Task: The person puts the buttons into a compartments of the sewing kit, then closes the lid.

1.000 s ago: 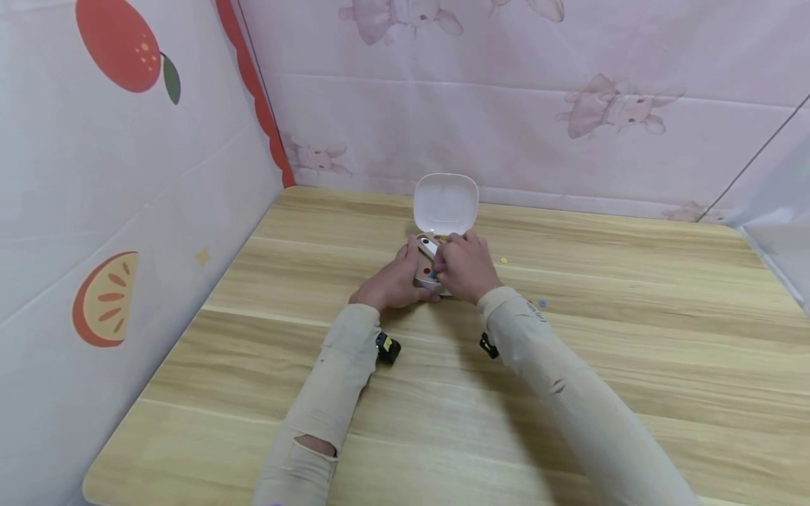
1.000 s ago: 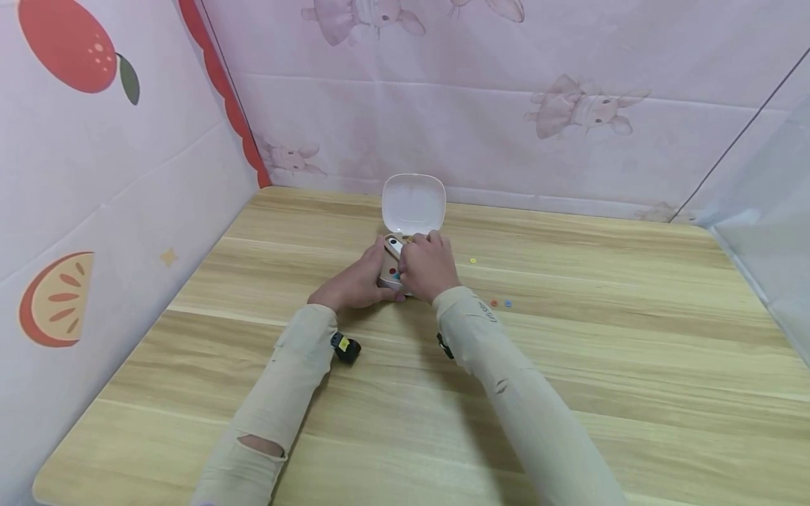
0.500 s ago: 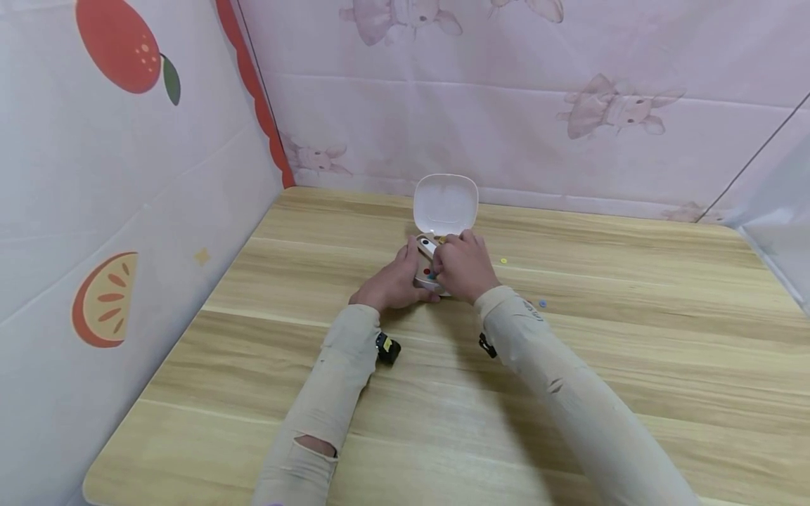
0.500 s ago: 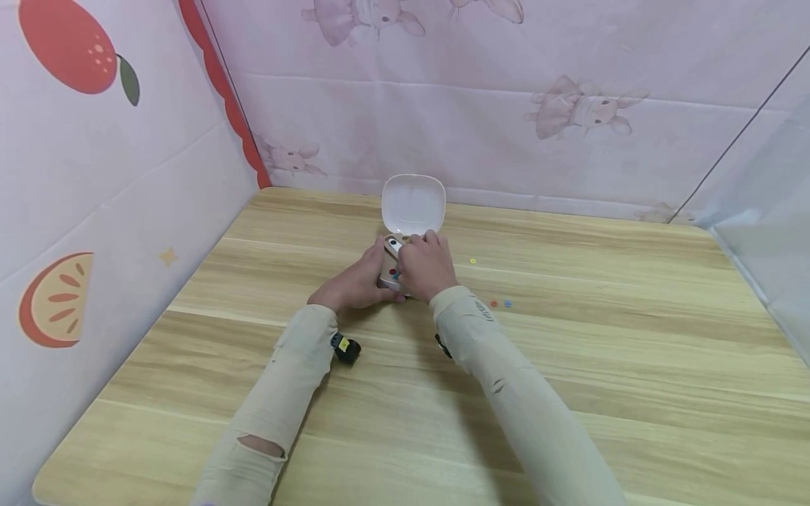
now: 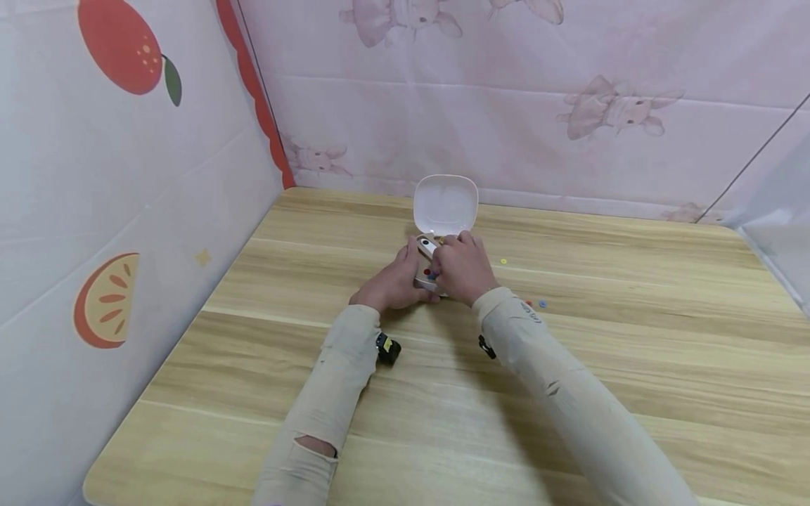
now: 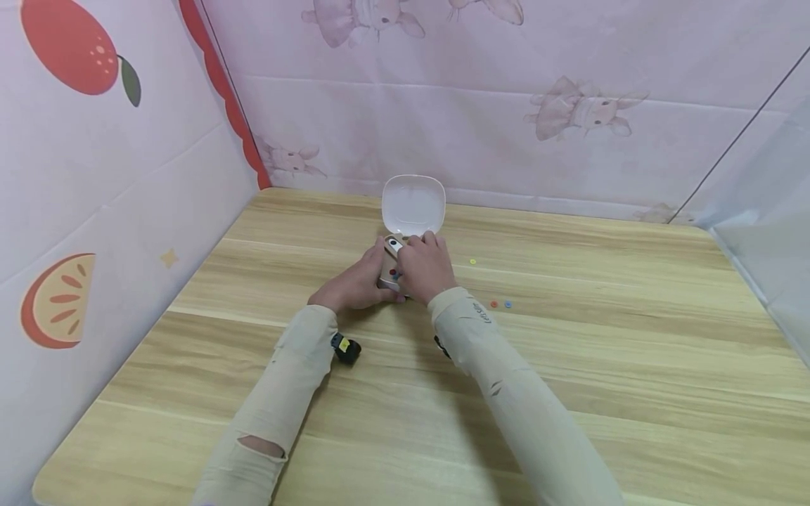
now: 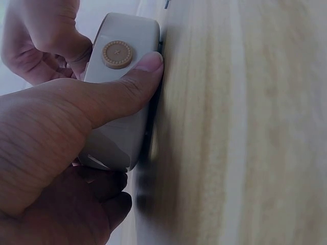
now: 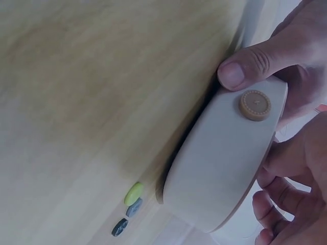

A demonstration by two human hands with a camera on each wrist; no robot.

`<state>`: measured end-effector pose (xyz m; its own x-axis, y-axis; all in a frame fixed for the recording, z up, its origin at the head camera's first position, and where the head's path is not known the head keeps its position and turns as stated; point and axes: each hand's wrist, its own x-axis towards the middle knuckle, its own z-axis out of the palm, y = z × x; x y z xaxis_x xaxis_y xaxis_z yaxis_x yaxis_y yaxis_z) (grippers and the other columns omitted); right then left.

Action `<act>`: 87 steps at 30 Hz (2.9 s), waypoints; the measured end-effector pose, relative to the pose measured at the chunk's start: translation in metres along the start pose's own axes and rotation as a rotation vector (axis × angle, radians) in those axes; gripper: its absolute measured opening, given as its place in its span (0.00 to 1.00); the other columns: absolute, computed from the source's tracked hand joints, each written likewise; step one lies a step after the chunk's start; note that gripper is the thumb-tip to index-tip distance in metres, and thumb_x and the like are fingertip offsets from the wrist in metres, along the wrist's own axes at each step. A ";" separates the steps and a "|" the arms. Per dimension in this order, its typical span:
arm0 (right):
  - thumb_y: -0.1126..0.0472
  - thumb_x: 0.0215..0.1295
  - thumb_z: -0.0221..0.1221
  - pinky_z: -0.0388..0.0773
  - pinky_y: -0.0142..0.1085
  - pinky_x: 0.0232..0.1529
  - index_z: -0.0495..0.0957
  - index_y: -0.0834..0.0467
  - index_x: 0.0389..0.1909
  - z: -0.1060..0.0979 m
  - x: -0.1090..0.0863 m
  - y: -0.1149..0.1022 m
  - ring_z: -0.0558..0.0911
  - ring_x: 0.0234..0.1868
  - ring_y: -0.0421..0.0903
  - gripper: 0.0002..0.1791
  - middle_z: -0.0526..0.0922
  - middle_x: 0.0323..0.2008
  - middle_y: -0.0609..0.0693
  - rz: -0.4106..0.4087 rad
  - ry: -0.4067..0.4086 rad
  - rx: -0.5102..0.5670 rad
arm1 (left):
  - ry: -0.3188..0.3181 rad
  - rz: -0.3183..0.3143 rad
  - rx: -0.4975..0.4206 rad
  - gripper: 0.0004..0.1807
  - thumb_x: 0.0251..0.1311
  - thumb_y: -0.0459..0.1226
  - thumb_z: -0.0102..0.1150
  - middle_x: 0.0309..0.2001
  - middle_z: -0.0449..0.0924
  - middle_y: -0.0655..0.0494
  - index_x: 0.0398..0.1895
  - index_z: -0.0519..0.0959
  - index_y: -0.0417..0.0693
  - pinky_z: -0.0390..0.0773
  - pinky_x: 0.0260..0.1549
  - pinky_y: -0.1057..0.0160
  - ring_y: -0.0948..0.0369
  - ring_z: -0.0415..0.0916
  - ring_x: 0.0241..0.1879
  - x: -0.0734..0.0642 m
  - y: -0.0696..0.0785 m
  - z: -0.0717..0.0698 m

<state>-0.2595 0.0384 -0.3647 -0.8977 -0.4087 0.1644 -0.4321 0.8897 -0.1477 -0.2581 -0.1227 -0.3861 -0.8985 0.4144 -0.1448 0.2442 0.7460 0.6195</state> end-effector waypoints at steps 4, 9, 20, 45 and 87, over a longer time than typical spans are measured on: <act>0.66 0.55 0.68 0.65 0.44 0.46 0.86 0.54 0.25 0.000 -0.001 0.001 0.70 0.42 0.51 0.04 0.82 0.35 0.48 -0.009 0.012 0.008 | -0.002 -0.008 0.000 0.68 0.60 0.48 0.72 0.81 0.35 0.39 0.79 0.25 0.38 0.53 0.74 0.55 0.52 0.42 0.79 0.000 0.000 0.000; 0.67 0.54 0.67 0.66 0.45 0.46 0.87 0.54 0.27 0.000 -0.003 0.004 0.71 0.42 0.52 0.05 0.84 0.36 0.48 -0.024 0.024 0.064 | 0.002 -0.008 0.001 0.68 0.60 0.48 0.72 0.81 0.36 0.38 0.79 0.25 0.38 0.53 0.74 0.56 0.52 0.43 0.78 0.000 0.000 0.001; 0.68 0.58 0.65 0.68 0.52 0.50 0.87 0.57 0.30 -0.013 -0.003 0.026 0.76 0.42 0.54 0.04 0.83 0.34 0.52 -0.010 0.069 0.205 | 0.006 0.010 0.001 0.69 0.59 0.49 0.73 0.81 0.36 0.38 0.79 0.24 0.38 0.53 0.74 0.56 0.51 0.45 0.78 0.000 0.000 0.002; 0.72 0.55 0.65 0.67 0.54 0.53 0.88 0.62 0.32 -0.022 -0.029 0.078 0.80 0.39 0.54 0.06 0.87 0.32 0.54 0.060 -0.029 0.225 | 0.005 -0.016 -0.015 0.69 0.59 0.47 0.73 0.81 0.38 0.38 0.80 0.24 0.40 0.52 0.74 0.56 0.50 0.47 0.77 0.001 -0.003 0.001; 0.65 0.56 0.69 0.65 0.60 0.58 0.90 0.56 0.29 -0.004 -0.034 0.087 0.83 0.40 0.52 0.02 0.88 0.30 0.45 0.039 -0.206 0.202 | -0.002 -0.030 -0.009 0.69 0.59 0.48 0.73 0.81 0.37 0.40 0.80 0.25 0.41 0.53 0.74 0.56 0.51 0.48 0.77 0.003 -0.004 0.000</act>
<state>-0.2661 0.1309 -0.3792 -0.9034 -0.4266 -0.0439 -0.3871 0.8551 -0.3448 -0.2618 -0.1246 -0.3890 -0.9046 0.3928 -0.1653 0.2136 0.7535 0.6218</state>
